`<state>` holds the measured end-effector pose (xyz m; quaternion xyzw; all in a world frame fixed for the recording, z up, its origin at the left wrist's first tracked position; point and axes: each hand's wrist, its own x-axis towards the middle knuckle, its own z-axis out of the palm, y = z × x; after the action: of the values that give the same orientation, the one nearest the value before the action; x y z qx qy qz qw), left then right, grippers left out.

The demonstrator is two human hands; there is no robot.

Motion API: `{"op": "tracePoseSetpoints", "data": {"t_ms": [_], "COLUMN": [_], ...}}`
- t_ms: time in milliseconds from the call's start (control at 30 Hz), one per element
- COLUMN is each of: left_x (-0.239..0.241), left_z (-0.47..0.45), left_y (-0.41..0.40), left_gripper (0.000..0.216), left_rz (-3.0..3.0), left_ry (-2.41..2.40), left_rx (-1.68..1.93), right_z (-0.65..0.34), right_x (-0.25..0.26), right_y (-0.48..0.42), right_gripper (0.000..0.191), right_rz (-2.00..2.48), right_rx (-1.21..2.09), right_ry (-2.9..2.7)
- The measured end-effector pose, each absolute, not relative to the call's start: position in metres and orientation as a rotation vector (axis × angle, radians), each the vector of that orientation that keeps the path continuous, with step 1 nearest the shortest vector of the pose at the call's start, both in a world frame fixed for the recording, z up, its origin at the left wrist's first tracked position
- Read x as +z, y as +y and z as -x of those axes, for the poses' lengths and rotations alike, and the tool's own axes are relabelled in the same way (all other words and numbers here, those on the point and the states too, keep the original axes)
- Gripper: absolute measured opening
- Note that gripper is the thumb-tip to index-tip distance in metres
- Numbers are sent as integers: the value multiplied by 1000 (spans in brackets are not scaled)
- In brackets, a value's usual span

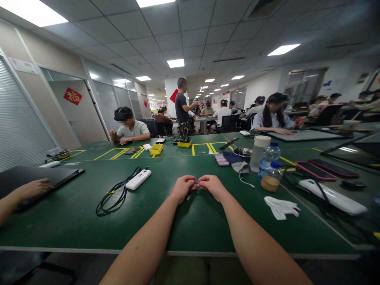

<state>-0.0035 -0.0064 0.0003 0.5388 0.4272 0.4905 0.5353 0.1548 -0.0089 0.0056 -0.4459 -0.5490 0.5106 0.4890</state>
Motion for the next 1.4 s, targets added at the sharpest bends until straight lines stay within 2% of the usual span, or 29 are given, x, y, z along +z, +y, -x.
{"op": "tracePoseSetpoints", "data": {"t_ms": [233,433,700,1400], "left_x": [3,5,4,9], "left_z": [3,4,6,3], "left_y": [-7,-9,-7,-12], "left_gripper": [23,24,20,17], "left_rz": [-1232,-1221,-1178,-1192], "left_ry": [1014,983,954,969], "left_rx": [1143,1155,1136,1142], "right_z": [-155,-156,-158,-157], "right_x": [9,13,12,16], "right_y": [-11,-12,-10,-12], "right_gripper": [11,1,14,8], "right_rz": [1087,1082,1059,1082], "right_rx": [1349,1393,1455,1450], "right_ry": [-1205,-1151,-1081,-1138]}}
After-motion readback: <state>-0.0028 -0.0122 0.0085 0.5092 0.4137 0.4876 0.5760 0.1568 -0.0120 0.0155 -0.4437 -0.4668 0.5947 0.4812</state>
